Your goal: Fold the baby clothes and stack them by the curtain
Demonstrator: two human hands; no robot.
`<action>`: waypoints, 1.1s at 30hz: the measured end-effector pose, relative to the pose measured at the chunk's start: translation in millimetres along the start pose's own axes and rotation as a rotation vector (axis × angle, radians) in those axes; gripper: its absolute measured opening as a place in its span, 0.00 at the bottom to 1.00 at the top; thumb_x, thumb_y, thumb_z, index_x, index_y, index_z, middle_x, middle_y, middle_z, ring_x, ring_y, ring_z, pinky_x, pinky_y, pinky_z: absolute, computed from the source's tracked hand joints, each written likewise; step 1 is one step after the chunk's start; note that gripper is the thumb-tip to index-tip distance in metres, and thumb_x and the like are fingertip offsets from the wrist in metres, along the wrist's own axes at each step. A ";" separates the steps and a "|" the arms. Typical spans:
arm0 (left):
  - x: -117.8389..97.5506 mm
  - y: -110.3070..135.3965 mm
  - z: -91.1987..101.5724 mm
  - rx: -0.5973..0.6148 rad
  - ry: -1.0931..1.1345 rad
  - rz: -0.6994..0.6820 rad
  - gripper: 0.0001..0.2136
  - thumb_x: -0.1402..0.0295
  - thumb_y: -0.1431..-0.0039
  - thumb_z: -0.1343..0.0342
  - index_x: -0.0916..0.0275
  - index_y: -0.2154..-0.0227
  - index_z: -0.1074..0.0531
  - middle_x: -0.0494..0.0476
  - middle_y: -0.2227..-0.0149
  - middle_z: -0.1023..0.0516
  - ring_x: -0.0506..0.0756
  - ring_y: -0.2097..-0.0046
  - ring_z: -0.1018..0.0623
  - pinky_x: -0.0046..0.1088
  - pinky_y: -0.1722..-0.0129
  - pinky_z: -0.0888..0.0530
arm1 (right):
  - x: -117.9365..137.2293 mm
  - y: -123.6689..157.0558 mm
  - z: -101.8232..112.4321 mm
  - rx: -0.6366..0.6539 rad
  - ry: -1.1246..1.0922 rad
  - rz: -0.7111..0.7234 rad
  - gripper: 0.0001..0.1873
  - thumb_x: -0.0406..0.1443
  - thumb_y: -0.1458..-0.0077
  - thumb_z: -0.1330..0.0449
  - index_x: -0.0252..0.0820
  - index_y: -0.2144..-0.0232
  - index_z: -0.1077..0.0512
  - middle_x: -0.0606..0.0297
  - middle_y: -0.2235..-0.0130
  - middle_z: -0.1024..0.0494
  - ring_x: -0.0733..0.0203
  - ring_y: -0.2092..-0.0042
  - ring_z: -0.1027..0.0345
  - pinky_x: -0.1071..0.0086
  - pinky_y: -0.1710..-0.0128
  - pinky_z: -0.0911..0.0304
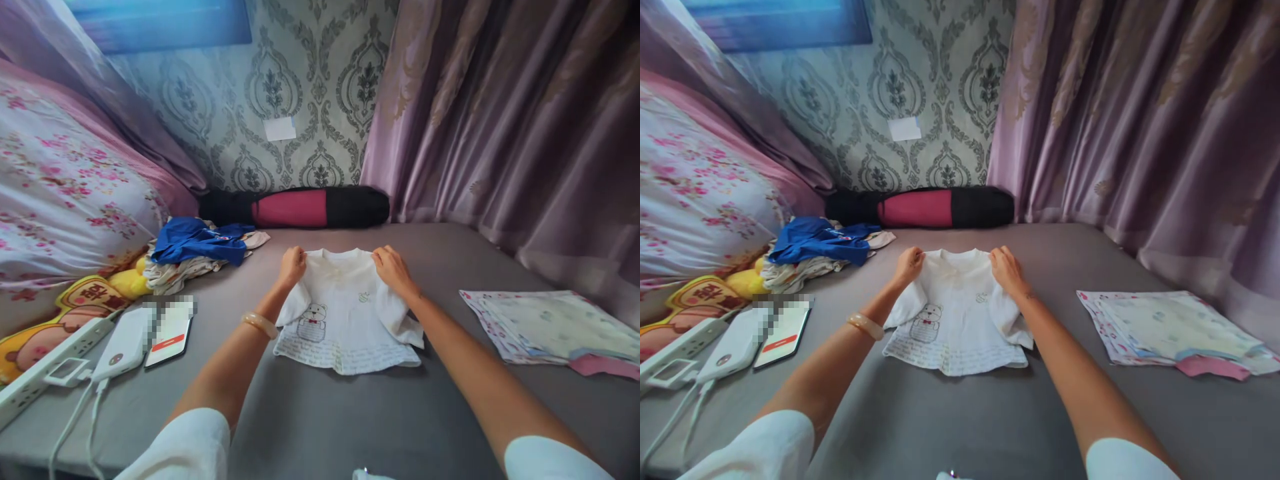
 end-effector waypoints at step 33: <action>35.4 -48.9 -94.8 0.367 -0.456 -0.071 0.14 0.67 0.33 0.57 0.64 0.55 0.28 0.65 0.51 0.25 0.62 0.48 0.26 0.39 0.50 0.35 | -2.9 -64.0 -102.1 0.310 0.090 0.040 0.16 0.38 0.34 0.51 0.40 0.54 0.26 0.54 0.52 0.25 0.55 0.50 0.32 0.68 0.53 0.42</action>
Point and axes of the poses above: each hand's wrist, its own y-axis away from the middle knuckle, its own z-axis out of the back of the hand, x = y × z, the point moved 9 cm from there along -y, towards the middle knuckle
